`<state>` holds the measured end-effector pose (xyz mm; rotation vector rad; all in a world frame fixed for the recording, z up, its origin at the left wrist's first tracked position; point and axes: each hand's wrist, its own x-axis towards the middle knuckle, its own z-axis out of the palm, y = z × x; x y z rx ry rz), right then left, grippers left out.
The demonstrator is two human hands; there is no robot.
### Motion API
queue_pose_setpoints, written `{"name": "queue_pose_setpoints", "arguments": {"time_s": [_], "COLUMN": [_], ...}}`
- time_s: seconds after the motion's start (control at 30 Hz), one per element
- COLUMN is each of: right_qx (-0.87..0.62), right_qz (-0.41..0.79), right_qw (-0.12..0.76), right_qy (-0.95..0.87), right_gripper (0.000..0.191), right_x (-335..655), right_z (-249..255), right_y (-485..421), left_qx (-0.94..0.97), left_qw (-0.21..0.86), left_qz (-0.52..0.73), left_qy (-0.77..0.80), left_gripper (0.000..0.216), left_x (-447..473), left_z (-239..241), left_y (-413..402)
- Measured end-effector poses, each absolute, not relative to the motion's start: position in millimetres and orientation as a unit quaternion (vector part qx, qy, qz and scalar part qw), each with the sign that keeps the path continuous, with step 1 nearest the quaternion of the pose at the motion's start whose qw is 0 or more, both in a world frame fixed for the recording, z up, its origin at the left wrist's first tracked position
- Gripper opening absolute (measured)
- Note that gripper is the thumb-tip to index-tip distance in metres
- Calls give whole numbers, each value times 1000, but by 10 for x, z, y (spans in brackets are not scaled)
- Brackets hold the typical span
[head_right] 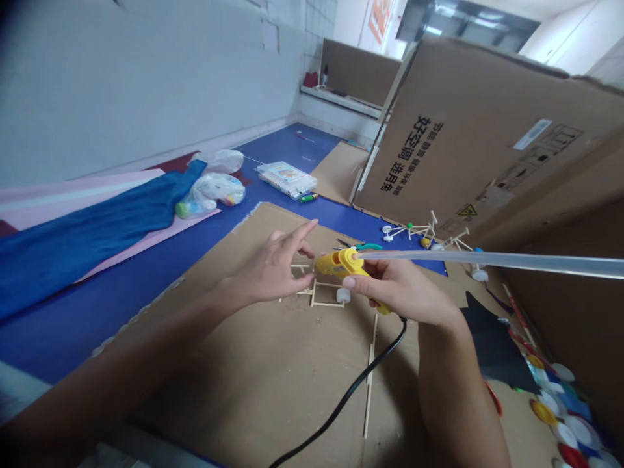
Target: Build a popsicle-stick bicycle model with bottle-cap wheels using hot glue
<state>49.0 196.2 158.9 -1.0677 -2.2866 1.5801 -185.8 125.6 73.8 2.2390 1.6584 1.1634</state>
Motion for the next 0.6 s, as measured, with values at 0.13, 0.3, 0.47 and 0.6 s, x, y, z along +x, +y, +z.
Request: {"name": "queue_pose_setpoints", "arguments": {"time_s": [0.13,0.3,0.47,0.6], "right_qx": [-346,-353,-357,-354], "right_qz": [528,521,518,522], "right_qw": [82,78,80,79], "right_qy": [-771,-773,-773,-772], "right_gripper": [43,43,44,42], "right_x": [501,508,501,493], "right_z": [1575,1564,1574,1588], "right_y": [1970,1977,1971,1966], "left_qx": [741,743,745,744], "left_qw": [60,57,57,60], "left_qz": [385,388,385,385], "left_qy": [546,542,542,542], "left_gripper": [90,89,89,88], "left_x": [-1859,-1861,-1860,-1858], "left_z": [734,729,734,735], "left_y": [1261,1265,1263,1262]}}
